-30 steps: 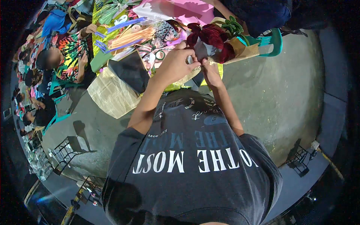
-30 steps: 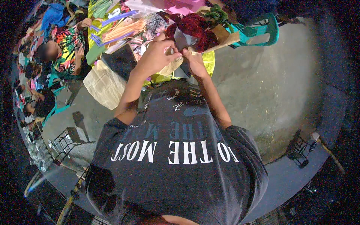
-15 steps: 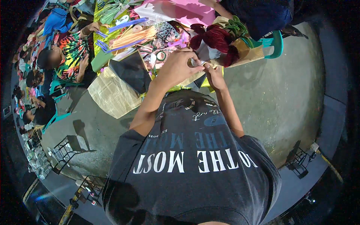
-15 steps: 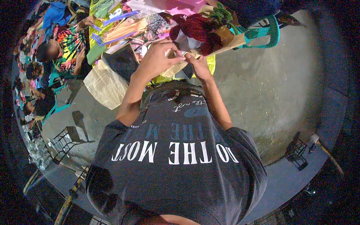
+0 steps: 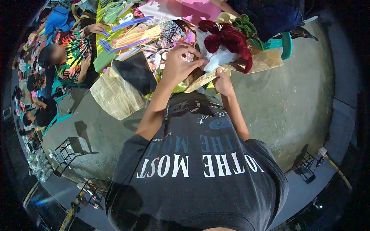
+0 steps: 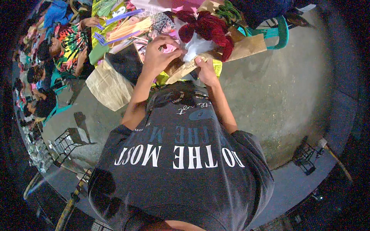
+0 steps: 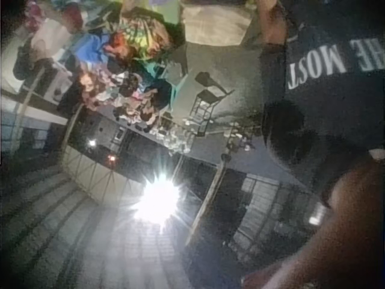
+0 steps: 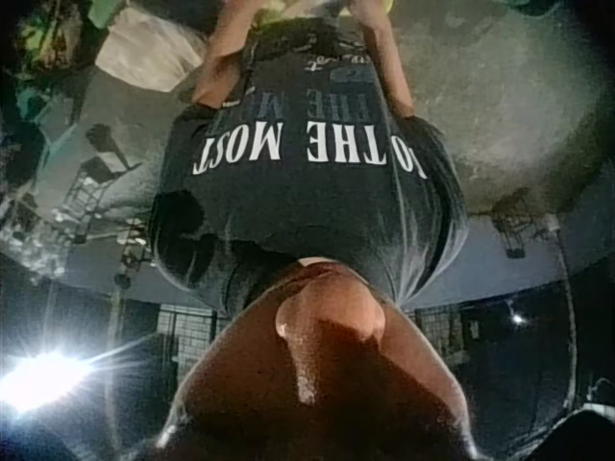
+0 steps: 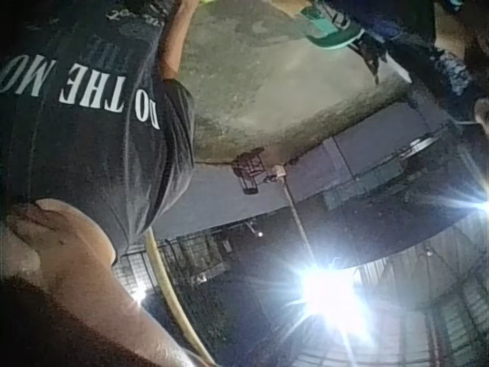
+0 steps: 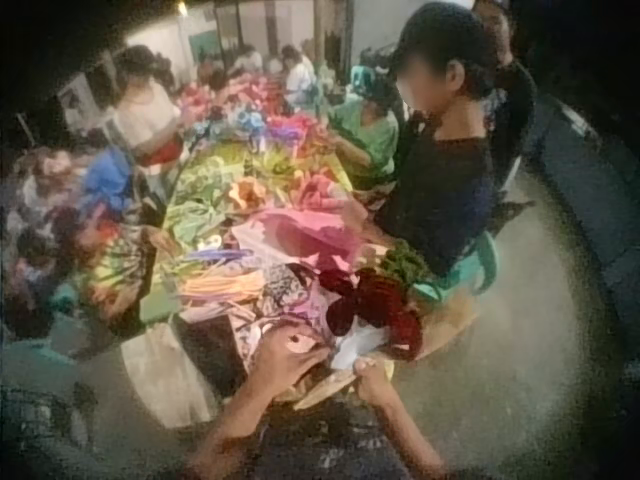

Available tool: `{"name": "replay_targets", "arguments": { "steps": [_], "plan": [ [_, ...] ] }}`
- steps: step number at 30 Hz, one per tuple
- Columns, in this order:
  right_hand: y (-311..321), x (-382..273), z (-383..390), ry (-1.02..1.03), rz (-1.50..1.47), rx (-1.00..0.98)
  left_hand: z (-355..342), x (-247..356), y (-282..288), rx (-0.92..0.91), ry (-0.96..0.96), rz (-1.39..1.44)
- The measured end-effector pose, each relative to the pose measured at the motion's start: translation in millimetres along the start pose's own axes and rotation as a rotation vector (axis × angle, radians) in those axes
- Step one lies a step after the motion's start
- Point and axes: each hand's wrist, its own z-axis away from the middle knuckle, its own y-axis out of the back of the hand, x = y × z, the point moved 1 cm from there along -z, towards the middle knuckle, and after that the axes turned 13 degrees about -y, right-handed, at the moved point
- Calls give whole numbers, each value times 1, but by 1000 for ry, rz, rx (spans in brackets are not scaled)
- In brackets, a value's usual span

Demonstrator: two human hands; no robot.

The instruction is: The person arranges a bouquet of artificial flowers by wrapping them in black and gold paper, securing the paper with tape, and adjusting the positioning of the red velvet flower heads.

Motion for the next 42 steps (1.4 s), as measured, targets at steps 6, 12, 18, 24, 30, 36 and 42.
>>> {"name": "replay_targets", "arguments": {
  "steps": [6,12,18,24,30,36,42],
  "plan": [
    [-5,-3,4,-16,-74,32,5,-3,-2,8,170,279],
    [5,9,4,-99,-40,18,14,-14,-10,23,307,359],
    [14,20,4,-132,-270,44,2,-4,2,-206,313,216],
    [12,22,1,-165,-153,53,30,-46,-4,-256,588,739],
    [31,9,-7,-306,246,-6,52,-47,-8,-120,531,956],
    [-8,-1,-31,-101,67,114,64,-59,4,121,574,987],
    [-47,4,-36,29,143,150,71,-77,15,331,518,943]
  ]
}}
